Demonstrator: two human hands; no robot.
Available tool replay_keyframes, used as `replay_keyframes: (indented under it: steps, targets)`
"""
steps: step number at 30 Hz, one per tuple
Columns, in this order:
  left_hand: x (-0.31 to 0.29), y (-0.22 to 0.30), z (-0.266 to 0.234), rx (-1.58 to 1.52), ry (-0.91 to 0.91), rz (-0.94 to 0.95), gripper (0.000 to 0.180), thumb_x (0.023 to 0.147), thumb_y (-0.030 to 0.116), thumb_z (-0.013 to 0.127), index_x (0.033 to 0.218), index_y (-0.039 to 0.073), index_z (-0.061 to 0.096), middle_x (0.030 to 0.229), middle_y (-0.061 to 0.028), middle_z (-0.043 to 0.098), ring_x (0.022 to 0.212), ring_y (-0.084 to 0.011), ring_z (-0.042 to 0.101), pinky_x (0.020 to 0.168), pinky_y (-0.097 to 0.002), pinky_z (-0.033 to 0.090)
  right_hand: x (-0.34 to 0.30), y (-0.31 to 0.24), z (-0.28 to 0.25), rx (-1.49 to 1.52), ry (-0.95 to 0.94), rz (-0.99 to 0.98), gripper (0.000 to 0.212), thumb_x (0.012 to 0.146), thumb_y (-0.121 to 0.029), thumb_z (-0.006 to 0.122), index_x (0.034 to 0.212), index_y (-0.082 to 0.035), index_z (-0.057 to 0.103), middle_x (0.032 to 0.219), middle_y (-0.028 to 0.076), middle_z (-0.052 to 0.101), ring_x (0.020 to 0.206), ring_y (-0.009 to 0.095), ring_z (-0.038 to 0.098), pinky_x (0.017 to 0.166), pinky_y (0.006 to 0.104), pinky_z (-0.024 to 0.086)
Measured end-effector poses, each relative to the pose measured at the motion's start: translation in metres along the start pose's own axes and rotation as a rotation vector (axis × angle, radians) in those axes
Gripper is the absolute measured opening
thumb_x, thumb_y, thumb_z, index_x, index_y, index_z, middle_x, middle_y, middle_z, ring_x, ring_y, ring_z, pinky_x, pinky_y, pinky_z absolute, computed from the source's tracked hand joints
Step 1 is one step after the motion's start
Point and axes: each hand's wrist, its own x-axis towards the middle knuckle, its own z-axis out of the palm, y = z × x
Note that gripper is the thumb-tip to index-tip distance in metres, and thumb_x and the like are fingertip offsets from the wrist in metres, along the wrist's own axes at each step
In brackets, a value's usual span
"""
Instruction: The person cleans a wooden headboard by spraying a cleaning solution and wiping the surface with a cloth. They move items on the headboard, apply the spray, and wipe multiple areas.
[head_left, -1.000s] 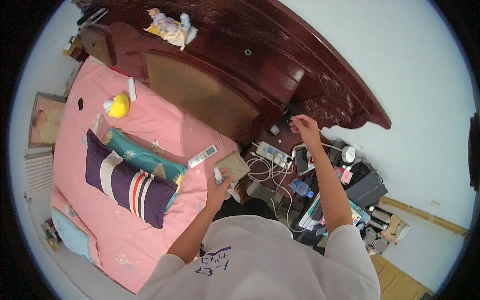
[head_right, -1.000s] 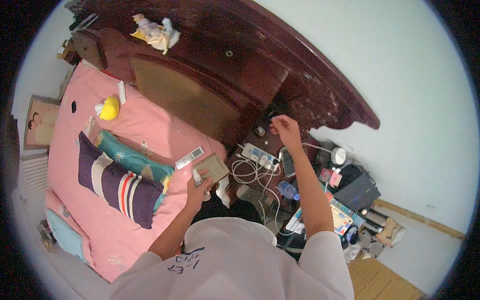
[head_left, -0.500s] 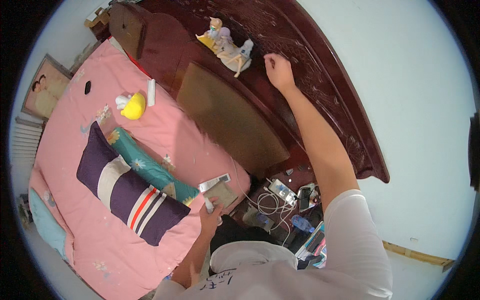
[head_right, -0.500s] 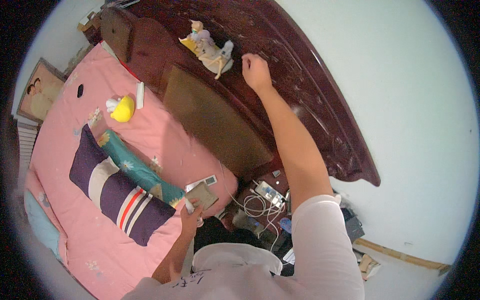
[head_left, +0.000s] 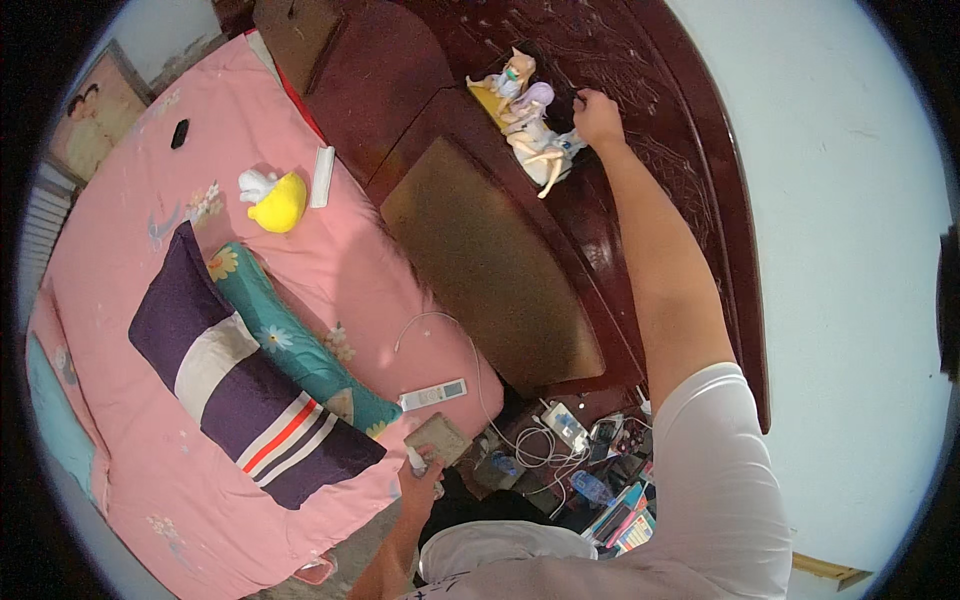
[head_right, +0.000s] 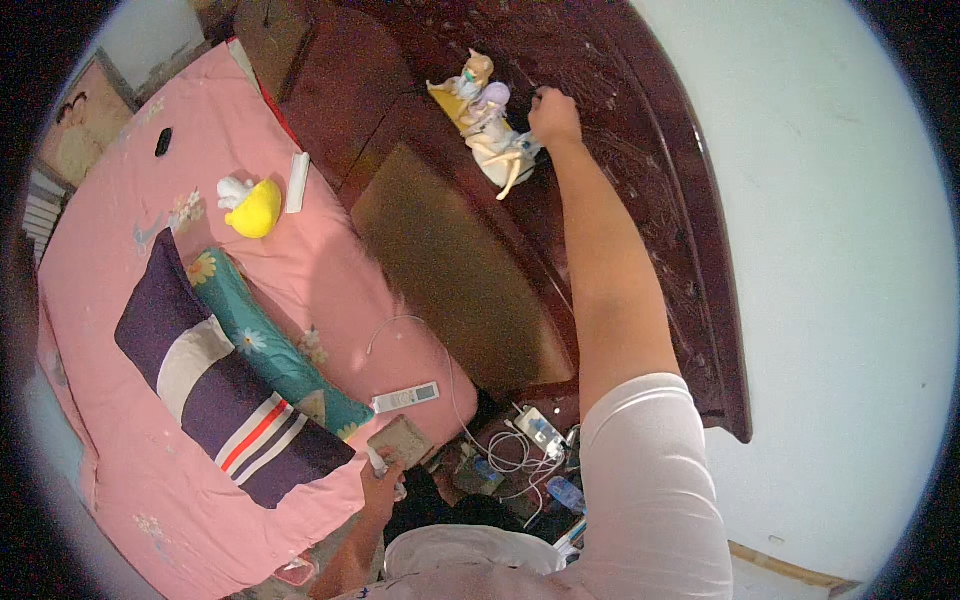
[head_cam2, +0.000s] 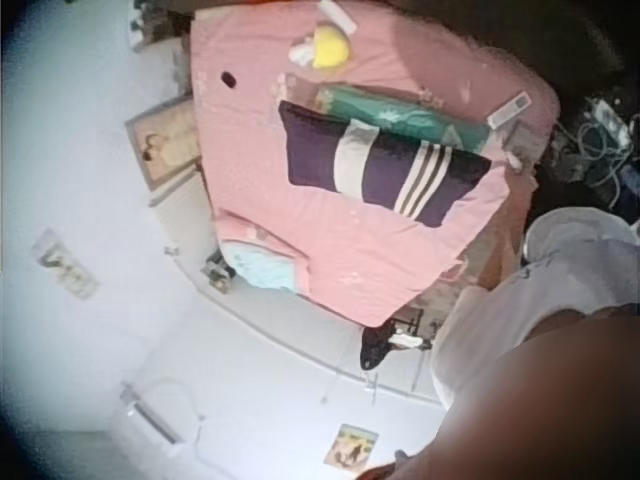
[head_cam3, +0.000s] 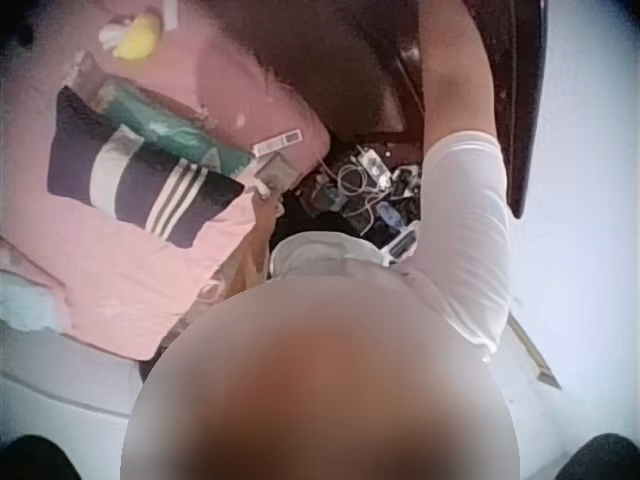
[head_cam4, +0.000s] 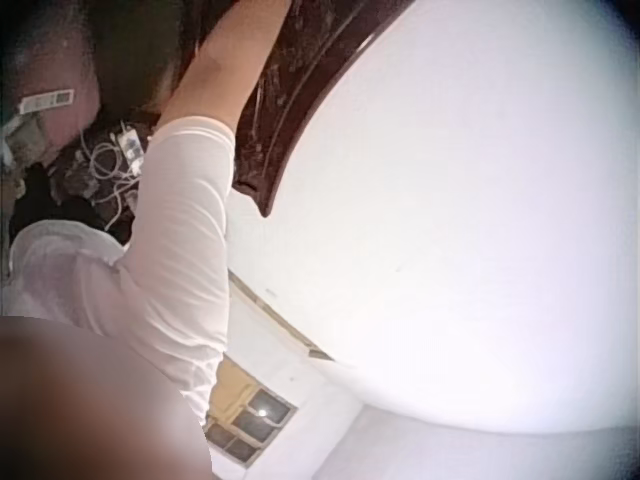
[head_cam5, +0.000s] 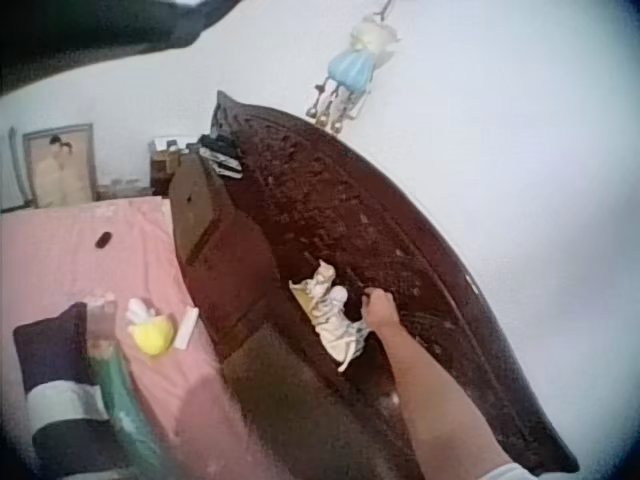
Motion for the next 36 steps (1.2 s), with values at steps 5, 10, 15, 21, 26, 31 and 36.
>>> replay_keyframes:
  steps: [5,10,15,21,26,31,36]
  targets:
    - [-0.002,0.002,0.009,-0.047,0.012,-0.033,0.033,0.087,0.010,0.071,0.116,0.003,0.058,0.080,-0.0031,0.060,0.064,-0.0120,0.056,0.052,-0.0281,0.044,0.014,0.004,0.020,0.035,-0.022,0.036,0.030,0.095,-0.014,0.055,0.121,-0.002,0.063,0.100,0.018,0.071,0.096,0.028,0.069,0.083,0.0405,0.053]
    - [0.001,-0.002,0.010,-0.047,0.012,-0.046,0.030,0.089,0.012,0.071,0.114,0.002,0.059,0.080,-0.0028,0.061,0.064,-0.0112,0.056,0.057,-0.0263,0.047,0.023,0.023,0.029,0.227,-0.046,0.078,0.034,0.089,-0.007,0.058,0.122,-0.011,0.065,0.110,0.012,0.070,0.097,0.028,0.069,0.087,0.0411,0.053]
    - [-0.004,0.005,0.010,0.011,0.029,-0.034,0.027,0.088,0.009,0.070,0.112,0.002,0.060,0.079,-0.0025,0.061,0.063,-0.0106,0.056,0.056,-0.0259,0.046,0.022,0.018,0.018,0.322,-0.088,0.101,0.038,0.088,0.002,0.055,0.124,-0.003,0.063,0.112,0.009,0.071,0.088,0.020,0.071,0.081,0.0355,0.055]
    - [-0.011,0.004,0.008,0.015,0.001,-0.018,0.026,0.087,0.006,0.070,0.111,0.004,0.061,0.077,-0.0029,0.061,0.062,-0.0095,0.055,0.054,-0.0256,0.045,0.004,0.010,-0.012,0.433,-0.081,0.111,0.027,0.094,-0.005,0.058,0.120,0.002,0.064,0.094,0.016,0.072,0.074,0.018,0.070,0.065,0.0338,0.058]
    - [-0.019,0.019,0.016,-0.021,-0.026,-0.043,0.026,0.087,0.006,0.069,0.112,0.005,0.061,0.076,-0.0027,0.060,0.061,-0.0091,0.054,0.052,-0.0250,0.043,-0.025,0.012,-0.049,0.424,-0.103,-0.005,0.026,0.096,-0.008,0.058,0.119,0.002,0.065,0.086,0.015,0.072,0.071,0.017,0.069,0.064,0.0352,0.057]
    - [-0.021,0.015,0.017,0.091,-0.046,0.070,0.027,0.088,0.007,0.069,0.112,0.003,0.060,0.075,-0.0016,0.059,0.061,-0.0093,0.054,0.053,-0.0247,0.043,-0.079,0.037,-0.113,0.444,-0.189,-0.047,0.025,0.096,-0.007,0.057,0.115,0.006,0.064,0.086,0.016,0.072,0.071,0.016,0.069,0.065,0.0323,0.056]
    - [-0.031,0.027,0.025,0.101,-0.080,0.143,0.028,0.088,0.005,0.067,0.114,0.001,0.058,0.076,-0.0018,0.058,0.061,-0.0095,0.053,0.054,-0.0242,0.043,-0.163,0.066,-0.179,0.441,-0.154,-0.092,0.023,0.095,-0.007,0.056,0.112,0.006,0.065,0.083,0.015,0.072,0.069,0.016,0.069,0.067,0.0312,0.056]
